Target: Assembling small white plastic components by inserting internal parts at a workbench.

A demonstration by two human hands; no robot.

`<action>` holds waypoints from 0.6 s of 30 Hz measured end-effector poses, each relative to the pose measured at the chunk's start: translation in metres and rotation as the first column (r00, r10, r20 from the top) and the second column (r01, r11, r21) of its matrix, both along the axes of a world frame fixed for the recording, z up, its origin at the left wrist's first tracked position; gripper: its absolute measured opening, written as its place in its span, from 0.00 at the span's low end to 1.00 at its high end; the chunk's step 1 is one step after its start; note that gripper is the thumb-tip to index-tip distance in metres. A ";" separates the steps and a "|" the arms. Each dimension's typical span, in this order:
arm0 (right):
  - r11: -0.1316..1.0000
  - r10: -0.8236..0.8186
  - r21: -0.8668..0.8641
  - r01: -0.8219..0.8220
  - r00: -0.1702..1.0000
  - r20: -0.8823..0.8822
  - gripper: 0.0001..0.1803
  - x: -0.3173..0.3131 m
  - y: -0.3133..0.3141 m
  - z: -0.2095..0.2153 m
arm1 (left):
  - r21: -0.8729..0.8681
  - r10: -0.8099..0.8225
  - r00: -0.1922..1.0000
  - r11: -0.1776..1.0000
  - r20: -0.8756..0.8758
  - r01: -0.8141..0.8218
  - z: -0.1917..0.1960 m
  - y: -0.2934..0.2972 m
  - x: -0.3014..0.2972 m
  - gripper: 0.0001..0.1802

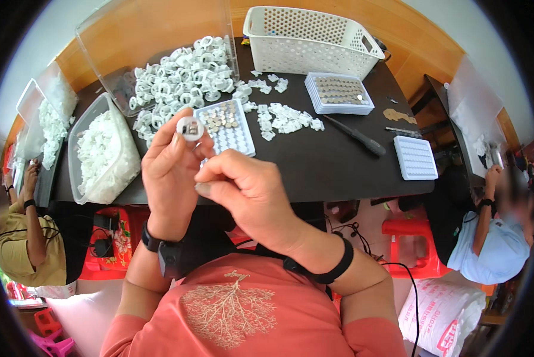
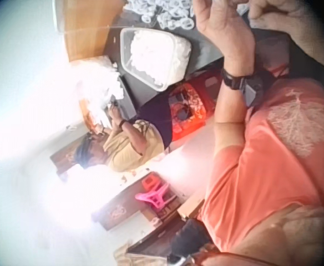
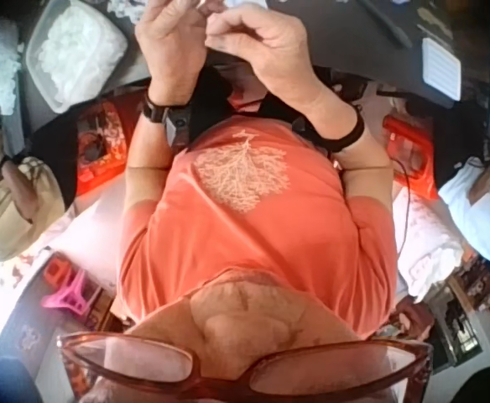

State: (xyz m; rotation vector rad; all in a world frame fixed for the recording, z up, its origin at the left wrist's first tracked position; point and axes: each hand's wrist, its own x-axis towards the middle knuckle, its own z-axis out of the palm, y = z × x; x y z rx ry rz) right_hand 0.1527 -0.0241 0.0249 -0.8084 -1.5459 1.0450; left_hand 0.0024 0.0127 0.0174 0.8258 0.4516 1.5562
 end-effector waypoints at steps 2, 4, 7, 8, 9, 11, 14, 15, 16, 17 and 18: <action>1.000 0.002 -0.018 -0.002 1.000 0.029 0.05 -0.016 -0.004 0.000 | -0.029 -0.069 0.994 0.997 0.087 0.072 -0.003 0.009 -0.002 0.23; 0.997 0.058 0.040 -0.062 0.993 0.100 0.06 -0.017 -0.004 0.000 | -0.070 -0.118 0.980 0.989 0.160 0.130 -0.004 0.009 -0.005 0.23; 0.983 0.153 0.081 -0.164 0.980 0.123 0.07 -0.010 -0.003 0.001 | -0.084 -0.178 0.956 0.976 0.232 0.203 -0.008 0.008 -0.010 0.23; 0.967 0.199 0.132 -0.216 0.971 0.133 0.09 -0.010 -0.003 -0.002 | -0.092 -0.215 0.939 0.964 0.269 0.248 -0.010 0.006 -0.010 0.22; 0.968 0.197 0.130 -0.214 0.971 0.134 0.09 -0.012 -0.002 -0.006 | -0.094 -0.217 0.938 0.963 0.270 0.251 -0.010 0.006 -0.008 0.22; 0.908 -0.011 0.411 -0.080 0.977 0.214 0.11 -0.015 -0.002 -0.014 | -0.121 -0.217 0.945 0.960 0.246 0.252 -0.012 0.005 -0.003 0.23; 0.806 -0.236 0.589 0.063 0.946 0.222 0.13 -0.015 0.004 -0.009 | -0.156 -0.193 0.956 0.961 0.222 0.230 -0.020 -0.001 -0.004 0.23; 0.807 -0.236 0.587 0.063 0.946 0.222 0.13 -0.012 0.008 -0.003 | -0.177 -0.165 0.971 0.965 0.173 0.195 -0.021 -0.003 -0.004 0.24; 0.795 -0.287 0.597 0.110 0.934 0.210 0.11 -0.006 0.013 0.003 | -0.186 -0.123 0.980 0.971 0.154 0.151 -0.025 -0.004 -0.004 0.23; 0.780 -0.338 0.606 0.156 0.920 0.198 0.10 -0.002 0.019 0.006 | -0.193 -0.121 0.981 0.970 0.154 0.150 -0.028 -0.005 -0.006 0.23; 0.854 -0.239 0.491 0.173 0.968 0.075 0.07 -0.001 0.024 0.002 | -0.137 -0.193 0.968 0.967 0.160 0.215 -0.030 -0.005 -0.009 0.23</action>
